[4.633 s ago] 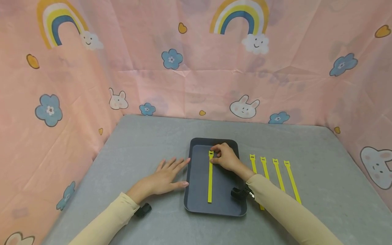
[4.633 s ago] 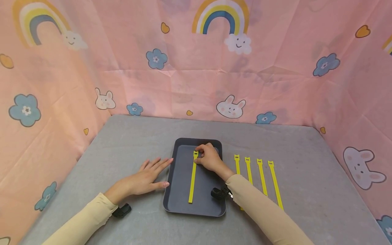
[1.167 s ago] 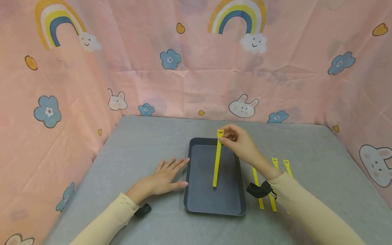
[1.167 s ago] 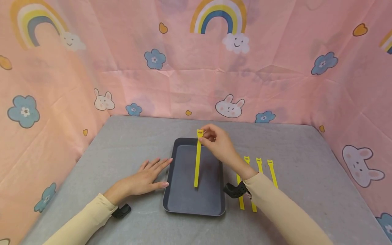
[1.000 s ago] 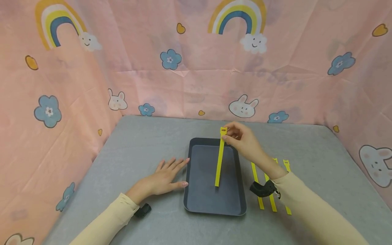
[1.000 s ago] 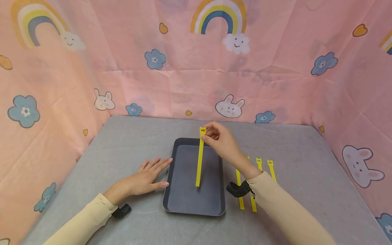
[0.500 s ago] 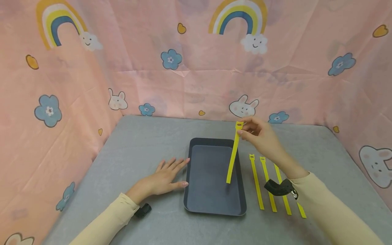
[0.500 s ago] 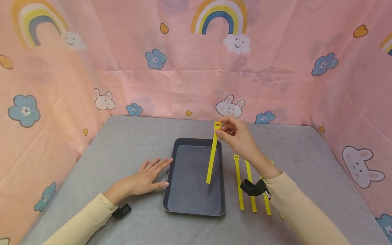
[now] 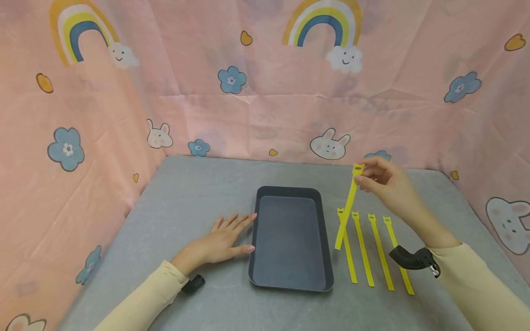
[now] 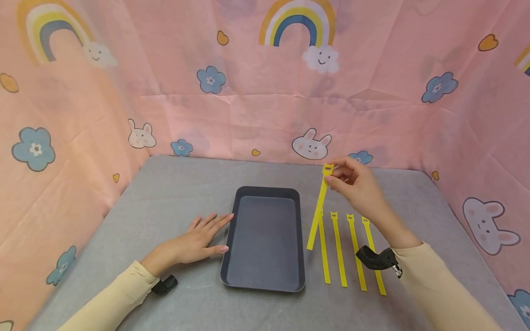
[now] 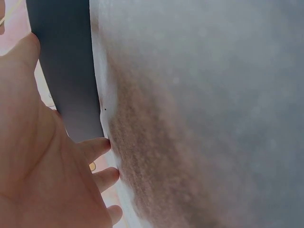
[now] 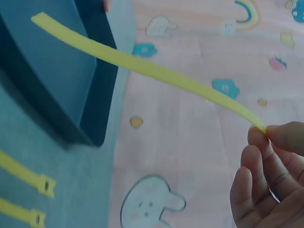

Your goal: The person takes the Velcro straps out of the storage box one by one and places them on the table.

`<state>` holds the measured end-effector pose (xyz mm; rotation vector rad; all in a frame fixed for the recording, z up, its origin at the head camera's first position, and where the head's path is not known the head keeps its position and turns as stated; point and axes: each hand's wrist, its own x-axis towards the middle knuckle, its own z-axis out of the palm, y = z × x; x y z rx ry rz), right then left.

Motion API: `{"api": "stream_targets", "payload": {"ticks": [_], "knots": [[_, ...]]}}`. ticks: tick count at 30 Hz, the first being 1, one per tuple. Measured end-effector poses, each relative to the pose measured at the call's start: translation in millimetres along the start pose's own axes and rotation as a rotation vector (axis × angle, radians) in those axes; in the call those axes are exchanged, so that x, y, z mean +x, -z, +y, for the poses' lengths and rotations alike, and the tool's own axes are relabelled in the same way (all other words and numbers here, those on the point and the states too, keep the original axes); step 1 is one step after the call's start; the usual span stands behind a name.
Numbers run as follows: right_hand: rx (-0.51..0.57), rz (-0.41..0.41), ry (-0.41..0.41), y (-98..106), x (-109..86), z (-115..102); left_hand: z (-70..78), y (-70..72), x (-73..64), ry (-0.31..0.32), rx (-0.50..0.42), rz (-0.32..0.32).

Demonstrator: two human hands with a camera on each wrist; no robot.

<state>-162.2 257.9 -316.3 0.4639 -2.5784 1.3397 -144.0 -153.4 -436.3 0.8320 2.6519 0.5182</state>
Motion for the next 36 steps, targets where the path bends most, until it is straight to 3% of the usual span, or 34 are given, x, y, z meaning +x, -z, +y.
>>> {"api": "stream_targets", "payload": {"ticks": [12, 24, 36], "knots": [[-0.032, 0.011, -0.06, 32, -15.4, 20, -0.6, -0.8, 0.2, 0.013, 0.0, -0.009], [-0.027, -0.017, -0.037, 57, -30.0, 53, -0.9, -0.5, 1.0, 0.012, 0.001, -0.013], [-0.064, -0.012, -0.115, 76, -45.4, 76, 0.9, 0.7, 0.6, 0.012, 0.011, -0.011]]}}
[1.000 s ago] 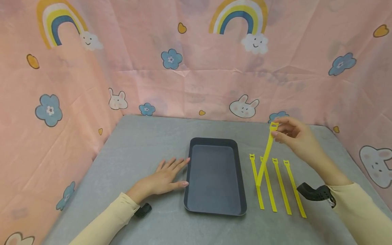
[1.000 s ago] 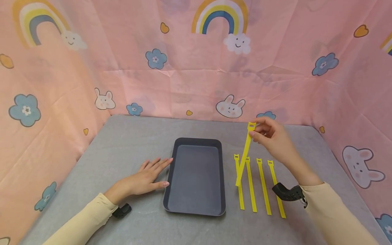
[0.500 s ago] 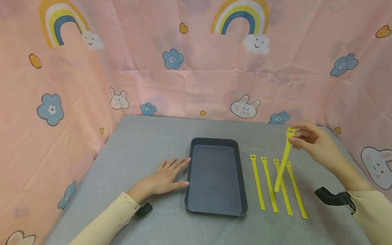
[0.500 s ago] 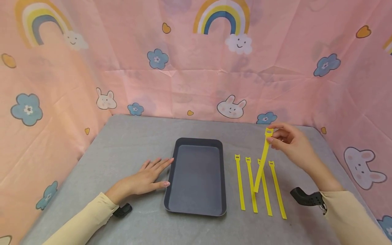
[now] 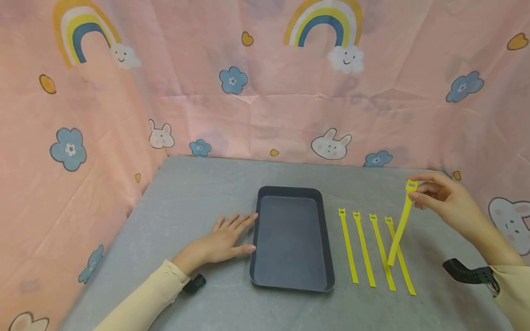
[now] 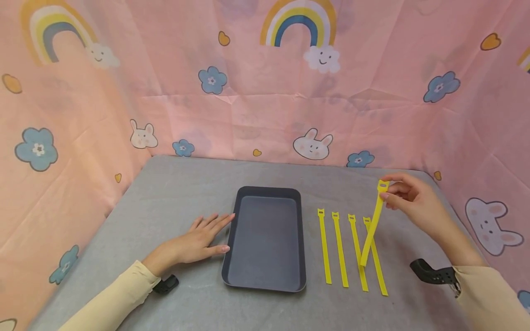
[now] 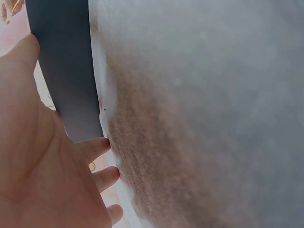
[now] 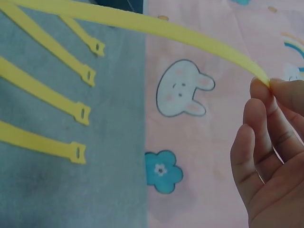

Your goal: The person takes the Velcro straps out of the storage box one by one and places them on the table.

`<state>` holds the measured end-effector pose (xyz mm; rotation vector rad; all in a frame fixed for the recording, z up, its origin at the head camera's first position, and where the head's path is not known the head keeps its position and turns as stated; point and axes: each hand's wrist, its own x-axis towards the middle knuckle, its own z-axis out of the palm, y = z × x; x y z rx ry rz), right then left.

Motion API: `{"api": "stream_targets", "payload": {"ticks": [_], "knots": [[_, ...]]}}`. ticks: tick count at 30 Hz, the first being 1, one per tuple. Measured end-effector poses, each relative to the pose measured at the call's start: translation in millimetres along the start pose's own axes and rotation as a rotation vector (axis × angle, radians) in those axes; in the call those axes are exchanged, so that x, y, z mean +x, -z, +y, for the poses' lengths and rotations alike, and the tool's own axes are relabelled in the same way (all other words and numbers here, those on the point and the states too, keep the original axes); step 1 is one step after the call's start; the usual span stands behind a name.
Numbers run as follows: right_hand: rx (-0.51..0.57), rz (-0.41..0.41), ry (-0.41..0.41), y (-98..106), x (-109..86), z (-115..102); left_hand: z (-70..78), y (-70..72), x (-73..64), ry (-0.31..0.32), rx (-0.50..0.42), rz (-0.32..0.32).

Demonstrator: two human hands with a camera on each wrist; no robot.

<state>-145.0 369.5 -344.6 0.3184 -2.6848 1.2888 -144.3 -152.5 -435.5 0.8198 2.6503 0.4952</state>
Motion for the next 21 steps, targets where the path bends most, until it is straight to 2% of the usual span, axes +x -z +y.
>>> {"api": "stream_targets", "payload": {"ticks": [14, 21], "knots": [[-0.006, 0.006, -0.036, 12, -9.7, 18, 0.1, -1.1, 0.2, -0.001, -0.006, 0.002], [-0.007, -0.017, -0.018, 18, -12.3, 26, 0.0, -1.0, 0.9, 0.007, -0.002, -0.003]]}}
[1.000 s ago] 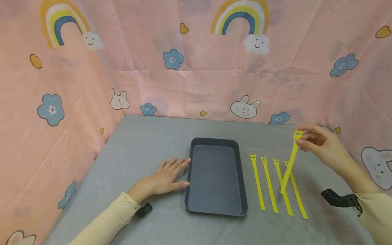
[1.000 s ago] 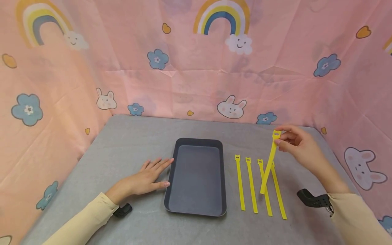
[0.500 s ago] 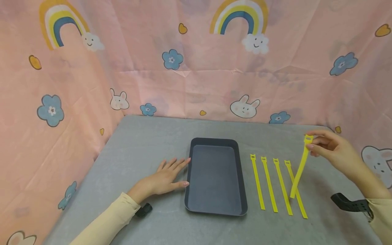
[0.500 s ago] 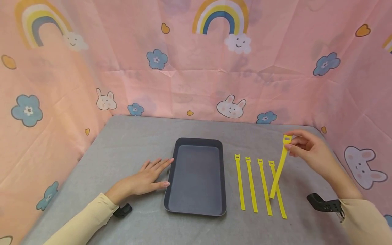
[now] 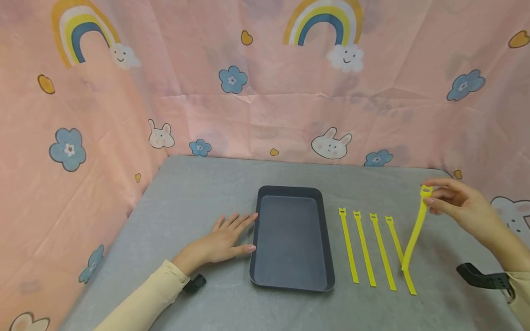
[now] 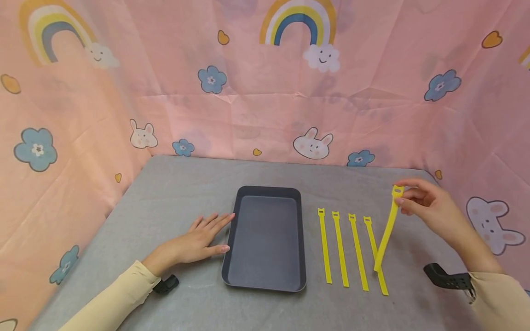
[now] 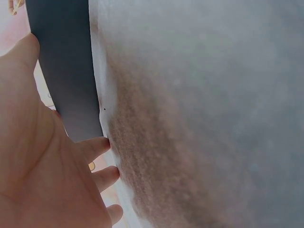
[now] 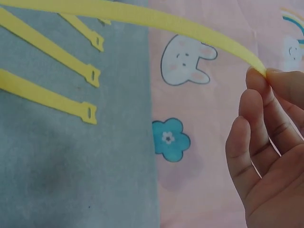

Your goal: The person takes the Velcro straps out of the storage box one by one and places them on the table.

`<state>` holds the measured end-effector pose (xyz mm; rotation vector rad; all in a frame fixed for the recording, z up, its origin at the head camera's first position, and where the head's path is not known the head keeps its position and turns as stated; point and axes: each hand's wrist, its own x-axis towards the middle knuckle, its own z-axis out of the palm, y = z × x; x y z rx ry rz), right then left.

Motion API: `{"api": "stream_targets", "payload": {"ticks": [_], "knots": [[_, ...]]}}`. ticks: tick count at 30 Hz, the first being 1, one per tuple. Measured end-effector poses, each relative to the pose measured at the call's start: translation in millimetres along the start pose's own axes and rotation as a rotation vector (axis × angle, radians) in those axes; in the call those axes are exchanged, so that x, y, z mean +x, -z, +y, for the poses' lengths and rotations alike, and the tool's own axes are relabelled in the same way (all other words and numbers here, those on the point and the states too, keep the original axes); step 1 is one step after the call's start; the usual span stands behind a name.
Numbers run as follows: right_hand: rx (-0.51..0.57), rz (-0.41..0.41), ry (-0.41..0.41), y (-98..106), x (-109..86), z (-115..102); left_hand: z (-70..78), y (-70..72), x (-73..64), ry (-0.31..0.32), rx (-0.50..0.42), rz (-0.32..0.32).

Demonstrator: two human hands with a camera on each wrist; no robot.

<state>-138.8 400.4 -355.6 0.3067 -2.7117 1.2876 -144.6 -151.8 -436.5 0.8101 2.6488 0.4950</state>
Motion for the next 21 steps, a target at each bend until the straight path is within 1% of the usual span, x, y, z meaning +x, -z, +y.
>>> {"api": "stream_targets", "payload": {"ticks": [6, 12, 17, 21], "knots": [[-0.021, -0.011, -0.038, 4, -2.3, 7, -0.5, -0.2, -0.3, 0.001, -0.002, 0.005], [-0.085, -0.049, -0.103, 7, -2.6, 14, -0.2, 0.1, -1.2, -0.008, -0.004, 0.011], [-0.146, -0.102, -0.153, 7, -2.9, 22, -0.5, -0.1, -1.3, -0.015, -0.002, 0.014], [-0.164, -0.16, -0.205, 8, -3.0, 32, -0.8, -0.3, -0.7, -0.016, -0.001, 0.018]]}}
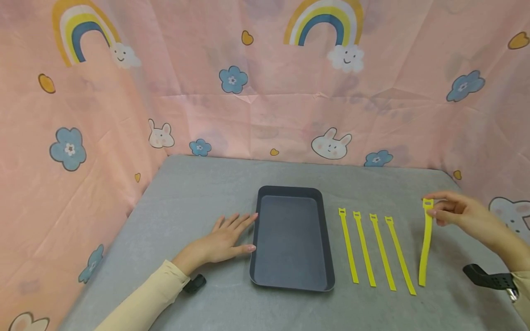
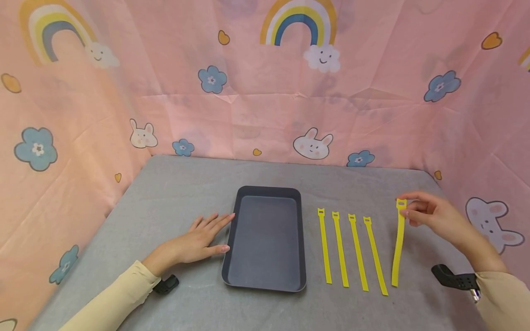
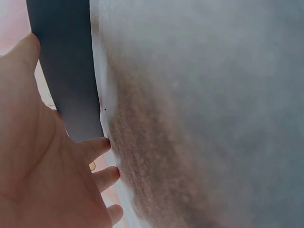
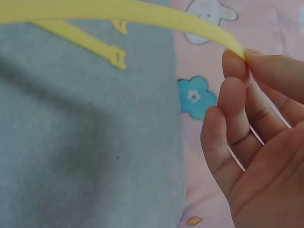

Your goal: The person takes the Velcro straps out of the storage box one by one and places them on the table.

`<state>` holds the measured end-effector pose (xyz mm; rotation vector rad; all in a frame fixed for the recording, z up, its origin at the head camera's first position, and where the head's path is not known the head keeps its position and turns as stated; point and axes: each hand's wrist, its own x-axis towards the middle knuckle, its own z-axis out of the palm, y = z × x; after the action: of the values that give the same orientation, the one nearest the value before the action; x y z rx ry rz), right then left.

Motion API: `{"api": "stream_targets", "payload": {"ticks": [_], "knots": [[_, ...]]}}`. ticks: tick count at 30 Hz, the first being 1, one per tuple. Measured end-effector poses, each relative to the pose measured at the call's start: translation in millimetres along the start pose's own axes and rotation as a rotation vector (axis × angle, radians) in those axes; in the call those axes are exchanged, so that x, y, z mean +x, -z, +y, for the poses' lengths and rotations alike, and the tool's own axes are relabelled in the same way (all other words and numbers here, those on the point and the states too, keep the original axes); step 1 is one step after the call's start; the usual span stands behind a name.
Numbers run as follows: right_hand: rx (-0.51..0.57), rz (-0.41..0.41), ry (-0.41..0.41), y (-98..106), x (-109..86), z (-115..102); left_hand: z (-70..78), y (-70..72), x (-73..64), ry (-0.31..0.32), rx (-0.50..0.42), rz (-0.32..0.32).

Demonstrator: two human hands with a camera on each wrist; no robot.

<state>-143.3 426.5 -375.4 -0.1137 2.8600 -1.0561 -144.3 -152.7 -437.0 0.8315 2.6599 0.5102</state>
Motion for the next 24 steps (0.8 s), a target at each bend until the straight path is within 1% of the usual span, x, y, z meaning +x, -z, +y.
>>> {"api": "stream_targets", "payload": {"ticks": [4, 8, 10, 13, 16, 19, 24], "knots": [[0.025, -0.057, -0.007, -1, 2.0, 11, -0.4, -0.4, 0.6, -0.002, 0.002, 0.001], [0.066, -0.132, 0.033, -5, 4.4, 20, -0.7, -0.8, 0.7, 0.006, 0.003, -0.009], [0.061, -0.154, 0.044, -9, 5.7, 23, -0.4, -0.7, 0.4, 0.01, 0.004, -0.012], [0.009, -0.162, 0.057, -16, 7.6, 25, -0.1, -0.3, -0.1, 0.01, 0.0, -0.011], [-0.054, -0.147, 0.044, -23, 10.0, 24, -0.1, -0.4, 0.0, 0.008, -0.004, -0.008], [-0.093, -0.141, 0.047, -29, 12.4, 24, -0.3, -0.6, 0.3, 0.008, -0.006, -0.01], [-0.102, -0.136, 0.078, -39, 15.6, 29, -0.4, -0.6, 0.8, 0.008, -0.001, -0.012]]}}
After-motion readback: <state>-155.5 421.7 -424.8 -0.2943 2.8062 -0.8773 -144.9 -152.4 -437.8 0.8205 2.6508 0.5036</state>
